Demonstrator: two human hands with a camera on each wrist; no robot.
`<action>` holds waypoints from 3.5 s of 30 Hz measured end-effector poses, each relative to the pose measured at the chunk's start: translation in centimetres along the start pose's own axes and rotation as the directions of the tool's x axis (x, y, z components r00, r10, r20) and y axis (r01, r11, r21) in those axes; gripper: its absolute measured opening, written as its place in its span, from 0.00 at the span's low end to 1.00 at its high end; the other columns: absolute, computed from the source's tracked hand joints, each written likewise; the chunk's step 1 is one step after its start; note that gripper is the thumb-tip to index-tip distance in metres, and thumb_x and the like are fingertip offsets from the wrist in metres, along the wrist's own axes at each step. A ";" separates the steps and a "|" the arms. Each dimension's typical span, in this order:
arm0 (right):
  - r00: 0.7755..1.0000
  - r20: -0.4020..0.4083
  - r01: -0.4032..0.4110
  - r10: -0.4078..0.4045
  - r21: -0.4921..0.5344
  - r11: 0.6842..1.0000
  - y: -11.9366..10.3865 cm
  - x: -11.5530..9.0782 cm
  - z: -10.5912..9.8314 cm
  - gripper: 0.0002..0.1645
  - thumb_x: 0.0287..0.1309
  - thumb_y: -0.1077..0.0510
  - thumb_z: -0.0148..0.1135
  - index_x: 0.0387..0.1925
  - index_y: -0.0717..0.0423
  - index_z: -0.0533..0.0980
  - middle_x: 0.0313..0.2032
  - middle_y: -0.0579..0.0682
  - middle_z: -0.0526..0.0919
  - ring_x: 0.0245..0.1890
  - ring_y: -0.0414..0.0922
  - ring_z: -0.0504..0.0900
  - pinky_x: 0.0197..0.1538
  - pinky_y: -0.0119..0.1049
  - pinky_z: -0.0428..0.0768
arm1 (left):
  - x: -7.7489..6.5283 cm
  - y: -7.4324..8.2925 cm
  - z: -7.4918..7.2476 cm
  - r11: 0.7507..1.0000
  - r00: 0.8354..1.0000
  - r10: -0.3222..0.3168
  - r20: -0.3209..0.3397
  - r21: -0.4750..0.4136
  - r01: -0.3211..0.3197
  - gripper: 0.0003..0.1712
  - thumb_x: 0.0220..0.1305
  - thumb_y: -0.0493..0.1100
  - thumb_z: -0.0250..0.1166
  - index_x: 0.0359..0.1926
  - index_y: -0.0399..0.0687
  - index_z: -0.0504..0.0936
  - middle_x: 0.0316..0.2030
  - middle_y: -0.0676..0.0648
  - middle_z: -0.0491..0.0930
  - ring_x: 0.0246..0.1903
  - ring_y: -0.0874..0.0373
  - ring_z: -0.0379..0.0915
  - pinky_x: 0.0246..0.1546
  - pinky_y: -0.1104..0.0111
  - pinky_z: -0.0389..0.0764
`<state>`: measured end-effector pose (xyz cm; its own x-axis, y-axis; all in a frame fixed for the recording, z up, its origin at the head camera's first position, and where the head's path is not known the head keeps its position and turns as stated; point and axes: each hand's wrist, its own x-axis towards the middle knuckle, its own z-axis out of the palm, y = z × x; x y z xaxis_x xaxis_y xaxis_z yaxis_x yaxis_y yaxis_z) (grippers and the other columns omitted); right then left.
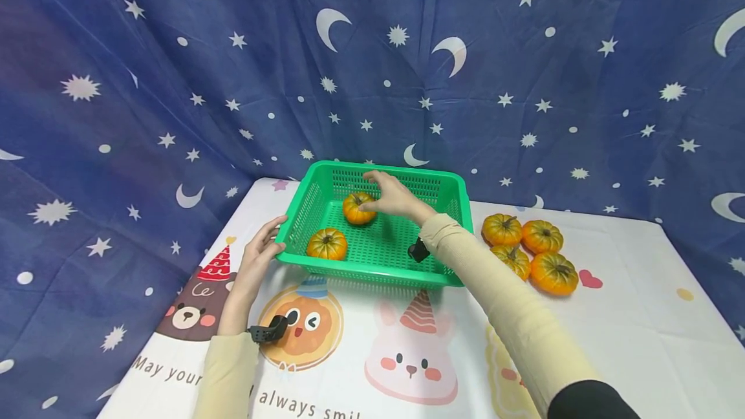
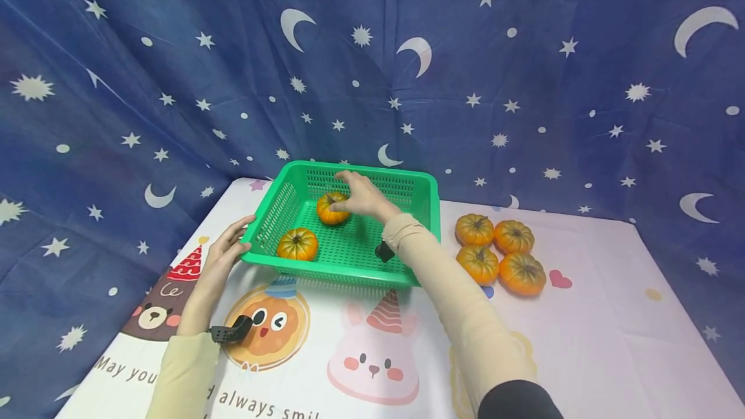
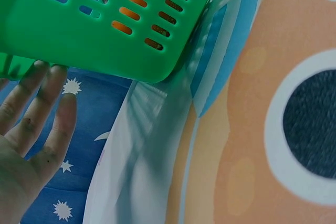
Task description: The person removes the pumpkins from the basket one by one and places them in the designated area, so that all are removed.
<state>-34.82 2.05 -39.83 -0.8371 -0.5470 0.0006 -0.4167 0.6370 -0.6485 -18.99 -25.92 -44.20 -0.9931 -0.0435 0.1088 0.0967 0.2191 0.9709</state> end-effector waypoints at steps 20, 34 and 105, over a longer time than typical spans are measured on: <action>0.999 0.001 -0.043 0.043 -0.050 0.998 1.0 1.1 2.8 0.50 0.49 0.45 0.72 0.70 0.50 0.59 0.64 0.56 0.65 0.65 0.56 0.65 0.63 0.54 0.68 | 0.0 -0.1 -0.1 1.000 1.000 0.005 -0.002 -0.016 -0.005 0.31 0.66 0.33 0.50 0.70 0.51 0.64 0.57 0.39 0.70 0.46 0.69 0.72 0.46 0.75 0.71; 0.998 0.026 -0.048 0.053 -0.149 0.988 1.2 1.4 3.9 0.51 0.47 0.42 0.72 0.70 0.49 0.60 0.64 0.54 0.64 0.62 0.54 0.67 0.59 0.50 0.72 | 0.0 -0.1 -0.2 1.000 1.000 -0.010 0.002 0.022 0.010 0.30 0.67 0.36 0.51 0.70 0.55 0.64 0.64 0.44 0.65 0.58 0.57 0.63 0.49 0.73 0.68; 0.999 0.036 0.025 -0.019 -0.175 0.984 -2.7 -5.2 -4.8 0.49 0.42 0.47 0.75 0.66 0.51 0.63 0.54 0.52 0.68 0.48 0.49 0.74 0.50 0.43 0.77 | 0.0 0.3 0.2 1.000 1.000 -0.004 -0.008 -0.020 0.004 0.31 0.66 0.33 0.49 0.70 0.50 0.63 0.53 0.45 0.71 0.41 0.71 0.73 0.43 0.75 0.71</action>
<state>-31.09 5.77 -34.45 -0.8158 -0.5781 -0.0151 -0.4927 0.7084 -0.5054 -18.99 -25.66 -43.95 -0.9929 -0.0520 0.1068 0.0944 0.1995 0.9753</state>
